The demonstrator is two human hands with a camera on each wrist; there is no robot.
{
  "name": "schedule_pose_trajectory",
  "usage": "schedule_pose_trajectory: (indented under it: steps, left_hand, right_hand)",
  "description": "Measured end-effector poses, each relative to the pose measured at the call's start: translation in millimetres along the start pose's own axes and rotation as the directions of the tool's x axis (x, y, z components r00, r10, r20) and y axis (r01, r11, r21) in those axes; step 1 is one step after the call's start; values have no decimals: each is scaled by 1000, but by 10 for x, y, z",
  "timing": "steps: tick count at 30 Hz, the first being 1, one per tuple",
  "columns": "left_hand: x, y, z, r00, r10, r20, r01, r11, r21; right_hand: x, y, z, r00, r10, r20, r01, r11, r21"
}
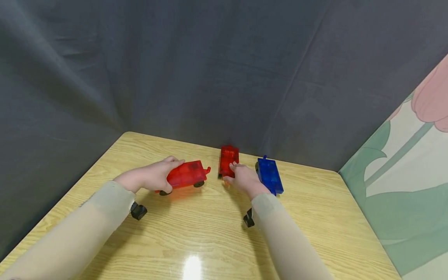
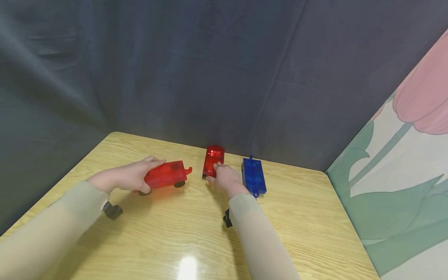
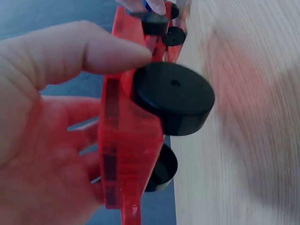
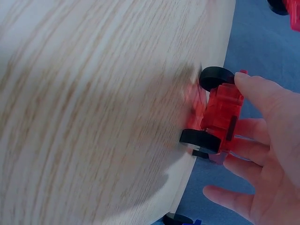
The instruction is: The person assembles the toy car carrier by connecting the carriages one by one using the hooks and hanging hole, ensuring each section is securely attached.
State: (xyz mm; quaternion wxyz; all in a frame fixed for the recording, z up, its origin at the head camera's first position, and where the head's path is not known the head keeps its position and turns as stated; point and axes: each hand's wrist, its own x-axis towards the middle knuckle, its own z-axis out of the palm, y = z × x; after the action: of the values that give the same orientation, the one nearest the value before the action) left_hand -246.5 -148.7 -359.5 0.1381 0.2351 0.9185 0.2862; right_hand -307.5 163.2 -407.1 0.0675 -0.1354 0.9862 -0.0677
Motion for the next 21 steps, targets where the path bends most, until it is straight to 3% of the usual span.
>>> schedule_pose_trajectory:
  steps: [7,13,21]
  left_hand:
    - [-77,15,-37,996,20,83,-18,1000,-23]
    - [-133,8,-33,984,39,173,-35,999,-30]
    - [-159,-109,-17,981,6,194,0,1000,-32]
  right_hand:
    - [-4,-3,7,1000,12,0,-12,1000,2]
    - [9,8,21,1000,-3,-5,3,1000,-14]
    - [12,16,23,1000,12,3,-12,1000,-6]
